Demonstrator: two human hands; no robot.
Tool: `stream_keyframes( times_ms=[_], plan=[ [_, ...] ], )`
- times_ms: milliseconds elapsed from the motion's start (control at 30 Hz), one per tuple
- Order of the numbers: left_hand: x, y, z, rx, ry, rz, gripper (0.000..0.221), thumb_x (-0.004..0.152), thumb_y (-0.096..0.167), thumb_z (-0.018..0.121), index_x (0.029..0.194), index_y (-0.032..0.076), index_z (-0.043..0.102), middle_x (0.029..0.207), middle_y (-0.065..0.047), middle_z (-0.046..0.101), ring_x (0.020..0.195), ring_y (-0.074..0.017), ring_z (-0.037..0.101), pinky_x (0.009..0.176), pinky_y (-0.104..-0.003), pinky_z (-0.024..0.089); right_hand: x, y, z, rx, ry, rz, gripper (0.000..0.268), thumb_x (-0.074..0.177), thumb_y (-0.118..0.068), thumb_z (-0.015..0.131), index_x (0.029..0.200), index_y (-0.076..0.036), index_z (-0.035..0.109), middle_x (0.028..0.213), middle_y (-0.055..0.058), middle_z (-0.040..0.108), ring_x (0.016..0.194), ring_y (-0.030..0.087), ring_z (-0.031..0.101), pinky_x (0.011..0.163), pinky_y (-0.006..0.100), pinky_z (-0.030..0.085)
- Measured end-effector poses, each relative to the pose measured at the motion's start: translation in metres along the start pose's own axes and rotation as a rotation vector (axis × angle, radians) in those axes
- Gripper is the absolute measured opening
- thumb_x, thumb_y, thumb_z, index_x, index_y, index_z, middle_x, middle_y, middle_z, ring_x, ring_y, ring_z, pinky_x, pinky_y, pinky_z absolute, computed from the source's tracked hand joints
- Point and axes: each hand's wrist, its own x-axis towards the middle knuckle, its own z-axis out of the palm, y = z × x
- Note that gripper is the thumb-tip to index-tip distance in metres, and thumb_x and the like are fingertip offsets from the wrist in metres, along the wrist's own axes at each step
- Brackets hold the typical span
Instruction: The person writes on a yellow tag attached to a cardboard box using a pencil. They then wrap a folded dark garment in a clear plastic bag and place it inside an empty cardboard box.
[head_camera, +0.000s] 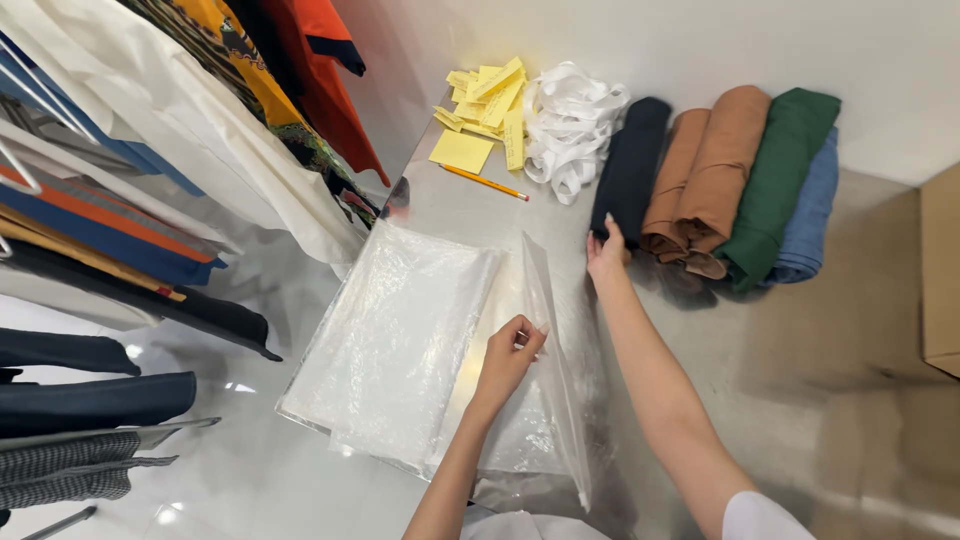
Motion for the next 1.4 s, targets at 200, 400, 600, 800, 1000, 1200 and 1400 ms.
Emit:
stream_keyframes(
  times_ms=[200,400,600,800,1000,1200,1400],
  plan=[
    [-0.001,-0.035,0.016,0.070,0.011,0.037,0.021,0.095,0.025,0.070,0.084,0.009,0.062,0.074,-0.011,0.065,0.065,-0.0182,0.066,0.050,-0.025,0.052,-0.019,0.012,-0.074,-0.002,-0.057,0.024,0.065,0.074,-0.007,0.091,0.119,-0.005,0.044,0.104,0.015,0.050,0.093,0.031,0.067,0.078,0.035,0.067],
    [-0.026,-0.042,0.016,0.137,0.140,0.150,0.022,0.094,0.017,0.070,0.084,0.003,0.057,0.096,-0.019,0.062,0.092,-0.0385,0.072,0.073,-0.040,0.061,-0.115,0.010,-0.156,0.009,-0.110,0.181,0.048,0.083,-0.009,0.084,0.114,-0.003,0.048,0.102,0.011,0.049,0.096,0.025,0.064,0.082,0.028,0.066],
    [-0.044,-0.070,0.038,0.240,0.186,0.126,0.016,0.094,0.012,0.062,0.088,0.001,0.051,0.096,-0.025,0.061,0.099,-0.0438,0.070,0.081,-0.049,0.055,-0.178,-0.051,-0.253,-0.068,-0.197,0.287,0.045,0.086,-0.009,0.083,0.115,-0.002,0.051,0.108,0.008,0.046,0.110,0.023,0.058,0.098,0.031,0.060],
    [-0.060,-0.068,0.076,0.427,0.051,0.086,0.011,0.102,0.014,0.051,0.097,0.005,0.050,0.081,-0.018,0.069,0.085,-0.0341,0.073,0.075,-0.046,0.056,-0.197,-0.138,-0.336,-0.274,-0.303,0.213,0.039,0.086,-0.009,0.081,0.115,-0.006,0.056,0.105,0.004,0.055,0.105,0.020,0.063,0.100,0.032,0.057],
    [-0.061,-0.062,0.125,0.537,-0.008,0.156,0.016,0.099,0.016,0.057,0.093,0.008,0.046,0.072,-0.019,0.066,0.077,-0.0387,0.072,0.071,-0.048,0.055,-0.232,-0.229,-0.370,-0.590,-0.356,0.077,0.047,0.089,-0.013,0.078,0.123,0.003,0.050,0.104,0.017,0.065,0.096,0.030,0.073,0.088,0.039,0.062],
    [-0.062,-0.054,0.155,0.474,0.013,0.208,0.016,0.096,0.013,0.061,0.091,0.010,0.046,0.062,-0.013,0.066,0.066,-0.0324,0.070,0.069,-0.044,0.054,-0.200,-0.254,-0.357,-1.409,-0.316,-0.890,0.098,0.080,-0.049,0.085,0.137,0.007,0.029,0.135,0.032,0.030,0.133,0.058,0.034,0.110,0.068,0.033],
    [-0.051,-0.084,0.144,0.399,0.217,0.293,0.019,0.089,0.013,0.066,0.092,0.007,0.048,0.085,-0.023,0.061,0.082,-0.0420,0.069,0.074,-0.049,0.055,-0.218,-0.190,-0.261,-1.978,-0.601,-0.957,0.096,0.082,-0.042,0.080,0.155,-0.015,0.025,0.147,0.027,0.030,0.139,0.056,0.029,0.106,0.073,0.027]
  ],
)
